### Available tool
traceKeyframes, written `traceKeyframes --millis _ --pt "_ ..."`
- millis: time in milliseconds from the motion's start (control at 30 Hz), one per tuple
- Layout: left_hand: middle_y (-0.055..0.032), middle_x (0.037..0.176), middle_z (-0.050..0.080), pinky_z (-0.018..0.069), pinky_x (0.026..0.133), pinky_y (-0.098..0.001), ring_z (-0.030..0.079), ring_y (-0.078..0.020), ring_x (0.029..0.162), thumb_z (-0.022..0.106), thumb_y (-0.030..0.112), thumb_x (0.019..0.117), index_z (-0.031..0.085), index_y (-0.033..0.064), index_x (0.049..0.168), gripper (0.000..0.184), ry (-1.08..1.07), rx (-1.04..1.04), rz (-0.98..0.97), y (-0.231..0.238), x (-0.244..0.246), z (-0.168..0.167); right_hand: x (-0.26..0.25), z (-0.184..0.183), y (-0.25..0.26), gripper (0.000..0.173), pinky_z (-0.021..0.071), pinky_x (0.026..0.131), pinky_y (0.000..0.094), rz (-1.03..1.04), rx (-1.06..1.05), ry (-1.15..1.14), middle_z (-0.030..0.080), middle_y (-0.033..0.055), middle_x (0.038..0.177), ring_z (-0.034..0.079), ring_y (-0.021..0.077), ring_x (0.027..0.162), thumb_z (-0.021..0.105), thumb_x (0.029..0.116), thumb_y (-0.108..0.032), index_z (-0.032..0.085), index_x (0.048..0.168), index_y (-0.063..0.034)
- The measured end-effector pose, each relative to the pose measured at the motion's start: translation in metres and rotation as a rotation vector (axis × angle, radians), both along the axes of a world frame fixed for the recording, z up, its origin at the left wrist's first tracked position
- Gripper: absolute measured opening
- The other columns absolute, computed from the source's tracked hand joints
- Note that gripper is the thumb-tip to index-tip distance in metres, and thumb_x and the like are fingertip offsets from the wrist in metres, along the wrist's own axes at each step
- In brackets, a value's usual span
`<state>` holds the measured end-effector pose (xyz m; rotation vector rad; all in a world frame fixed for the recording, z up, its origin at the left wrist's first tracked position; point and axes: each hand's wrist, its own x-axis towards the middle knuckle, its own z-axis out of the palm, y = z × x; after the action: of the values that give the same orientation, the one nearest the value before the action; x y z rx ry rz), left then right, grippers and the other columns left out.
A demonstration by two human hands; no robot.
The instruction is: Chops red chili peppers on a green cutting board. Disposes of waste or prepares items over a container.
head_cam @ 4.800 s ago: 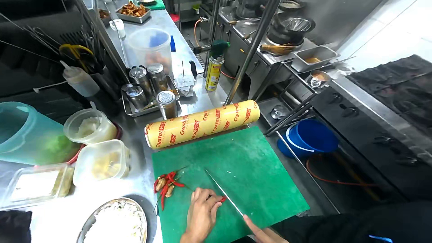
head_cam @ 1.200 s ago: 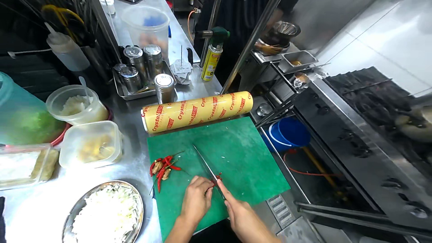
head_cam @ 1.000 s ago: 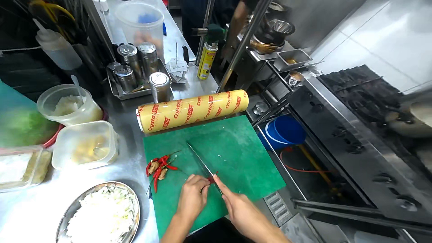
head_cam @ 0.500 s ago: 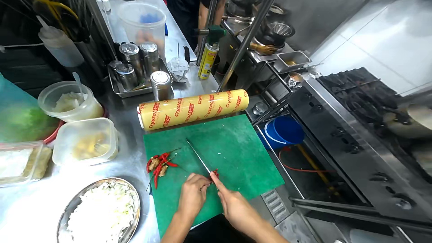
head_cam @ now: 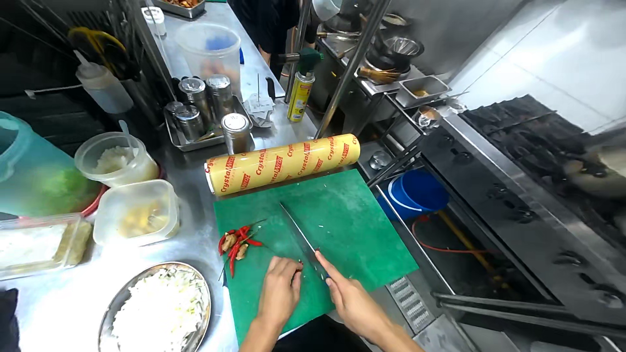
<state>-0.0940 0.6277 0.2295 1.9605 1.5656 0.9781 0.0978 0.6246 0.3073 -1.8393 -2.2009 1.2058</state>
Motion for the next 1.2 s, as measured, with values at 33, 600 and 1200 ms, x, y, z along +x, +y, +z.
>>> traceKeyframes --millis 33,600,1200 --pt "0.0003 0.1 0.075 0.0564 0.093 -0.0321 0.069 -0.0177 0.101 0.068 0.013 0.0918 0.077 0.0116 0.099 0.012 0.009 -0.015 -0.005 0.0 -0.001 0.001 0.0 0.0 -0.002 0.057 0.0581 0.07 0.0474 0.003 -0.007 0.005 0.069 0.0141 0.082 0.067 0.0286 0.067 0.034 0.1107 -0.022 0.021 0.166 -0.0227" --pt "0.0019 0.106 0.072 0.0525 0.089 -0.0421 0.065 -0.0227 0.105 0.067 0.024 0.0933 0.078 0.021 0.094 0.012 0.217 0.05 -0.006 0.005 0.0 0.008 0.007 -0.001 0.0 0.057 0.0576 0.07 0.0475 0.012 -0.061 0.048 0.067 0.0139 0.082 0.066 0.0286 0.068 0.033 0.1117 -0.023 0.018 0.167 -0.0264" --pt "0.0053 0.093 0.072 0.05 0.08 -0.0394 0.064 -0.0185 0.092 0.068 0.026 0.0881 0.081 0.0243 0.09 0.014 0.165 0.077 0.124 0.003 0.008 -0.005 -0.017 0.008 -0.004 0.064 0.0588 0.077 0.0517 0.082 -0.067 -0.195 0.07 0.0173 0.092 0.071 0.0359 0.08 0.037 0.1094 -0.021 0.012 0.167 -0.0329"
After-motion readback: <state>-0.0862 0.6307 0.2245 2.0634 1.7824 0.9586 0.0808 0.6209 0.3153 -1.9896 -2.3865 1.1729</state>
